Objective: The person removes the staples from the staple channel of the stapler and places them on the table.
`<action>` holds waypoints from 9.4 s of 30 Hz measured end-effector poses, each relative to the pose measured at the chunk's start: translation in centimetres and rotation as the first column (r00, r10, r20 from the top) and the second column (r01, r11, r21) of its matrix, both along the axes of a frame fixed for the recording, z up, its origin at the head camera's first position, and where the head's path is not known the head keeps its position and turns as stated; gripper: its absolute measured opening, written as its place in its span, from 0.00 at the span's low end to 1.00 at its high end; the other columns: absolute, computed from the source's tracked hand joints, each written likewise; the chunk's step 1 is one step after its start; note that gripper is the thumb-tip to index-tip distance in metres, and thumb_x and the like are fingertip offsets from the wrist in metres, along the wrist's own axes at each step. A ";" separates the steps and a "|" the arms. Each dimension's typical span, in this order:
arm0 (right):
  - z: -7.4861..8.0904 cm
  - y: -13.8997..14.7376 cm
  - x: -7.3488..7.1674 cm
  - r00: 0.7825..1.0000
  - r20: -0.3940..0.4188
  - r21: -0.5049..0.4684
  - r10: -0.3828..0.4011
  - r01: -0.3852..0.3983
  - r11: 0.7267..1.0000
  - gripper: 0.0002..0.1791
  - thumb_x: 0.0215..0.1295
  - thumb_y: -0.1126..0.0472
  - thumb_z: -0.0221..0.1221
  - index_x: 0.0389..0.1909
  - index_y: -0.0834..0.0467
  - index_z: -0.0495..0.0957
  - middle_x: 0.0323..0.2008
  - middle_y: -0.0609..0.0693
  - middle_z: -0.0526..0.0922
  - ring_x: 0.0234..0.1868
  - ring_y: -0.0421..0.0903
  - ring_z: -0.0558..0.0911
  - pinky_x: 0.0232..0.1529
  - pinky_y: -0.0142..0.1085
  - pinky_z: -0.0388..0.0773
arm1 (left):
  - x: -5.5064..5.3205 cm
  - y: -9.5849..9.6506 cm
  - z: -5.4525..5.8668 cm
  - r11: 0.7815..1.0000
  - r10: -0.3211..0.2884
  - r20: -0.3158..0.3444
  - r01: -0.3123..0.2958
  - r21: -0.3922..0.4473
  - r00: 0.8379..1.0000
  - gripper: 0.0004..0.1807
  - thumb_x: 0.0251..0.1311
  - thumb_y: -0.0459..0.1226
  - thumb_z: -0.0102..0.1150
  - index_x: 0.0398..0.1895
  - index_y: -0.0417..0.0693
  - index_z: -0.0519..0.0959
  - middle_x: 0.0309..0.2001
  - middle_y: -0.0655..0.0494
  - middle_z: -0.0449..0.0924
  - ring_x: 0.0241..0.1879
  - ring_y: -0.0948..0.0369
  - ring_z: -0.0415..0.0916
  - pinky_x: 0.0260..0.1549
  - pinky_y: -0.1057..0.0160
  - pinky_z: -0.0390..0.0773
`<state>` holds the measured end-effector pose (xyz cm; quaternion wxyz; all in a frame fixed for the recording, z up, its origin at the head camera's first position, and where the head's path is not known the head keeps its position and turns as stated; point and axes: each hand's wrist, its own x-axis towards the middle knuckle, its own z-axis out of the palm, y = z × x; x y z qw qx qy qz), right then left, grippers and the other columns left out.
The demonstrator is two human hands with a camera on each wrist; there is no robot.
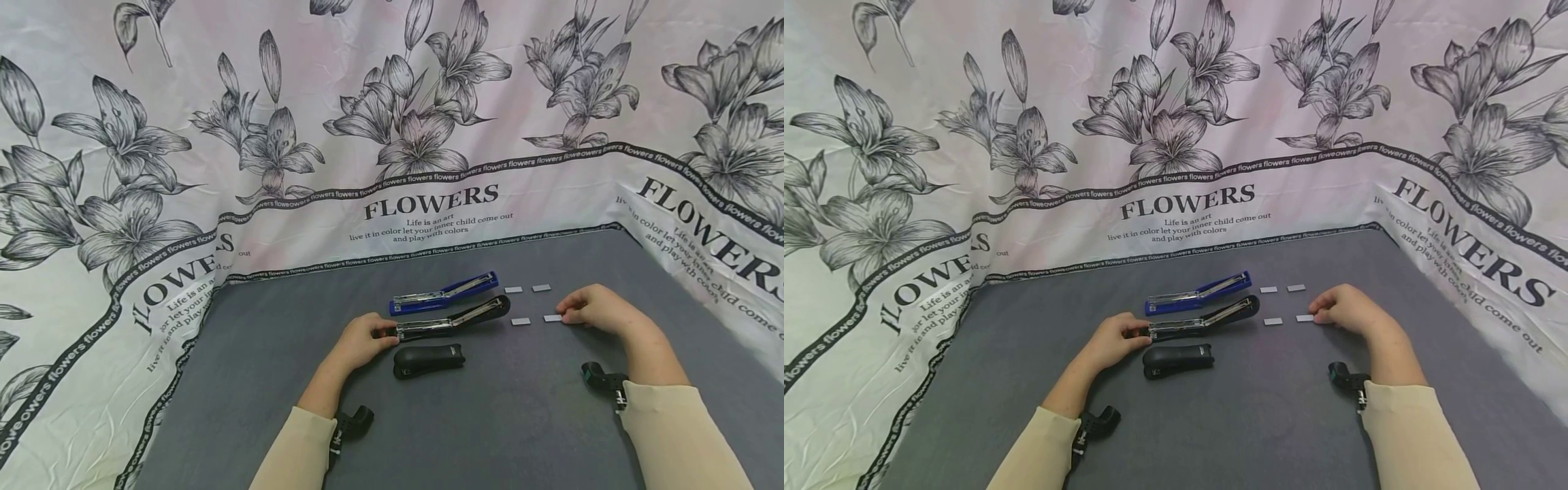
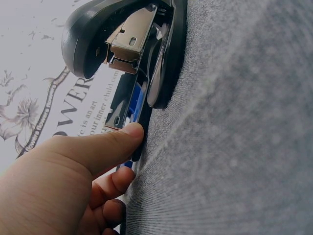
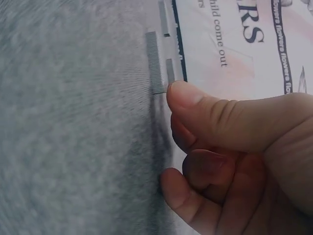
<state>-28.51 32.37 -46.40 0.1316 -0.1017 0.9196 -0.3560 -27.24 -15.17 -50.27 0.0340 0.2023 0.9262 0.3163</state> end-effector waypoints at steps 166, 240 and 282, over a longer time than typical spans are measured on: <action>7.6 -12.3 7.0 0.905 -0.323 0.169 0.275 -0.231 0.958 0.17 0.54 0.63 0.76 0.45 0.54 0.84 0.40 0.41 0.84 0.39 0.42 0.82 0.43 0.45 0.78 | 2.4 0.2 2.5 0.986 -0.159 0.377 0.131 0.099 0.913 0.12 0.51 0.31 0.79 0.31 0.49 0.82 0.17 0.60 0.66 0.20 0.63 0.61 0.25 0.62 0.64; 1.4 -20.7 7.7 0.799 -0.489 0.127 0.350 -0.332 0.935 0.06 0.65 0.60 0.70 0.41 0.55 0.88 0.33 0.40 0.79 0.31 0.35 0.74 0.34 0.33 0.75 | 2.1 0.2 2.5 0.987 -0.154 0.369 0.125 0.101 0.917 0.12 0.48 0.31 0.80 0.29 0.49 0.83 0.18 0.61 0.67 0.22 0.63 0.63 0.26 0.63 0.64; -0.5 -22.6 7.7 0.904 -0.405 0.046 0.136 -0.128 0.991 0.04 0.63 0.55 0.72 0.31 0.44 0.86 0.29 0.33 0.79 0.26 0.32 0.73 0.31 0.33 0.73 | 2.1 0.1 2.5 0.985 -0.167 0.361 0.141 0.097 0.917 0.11 0.49 0.32 0.80 0.30 0.50 0.84 0.18 0.60 0.68 0.20 0.63 0.63 0.25 0.63 0.65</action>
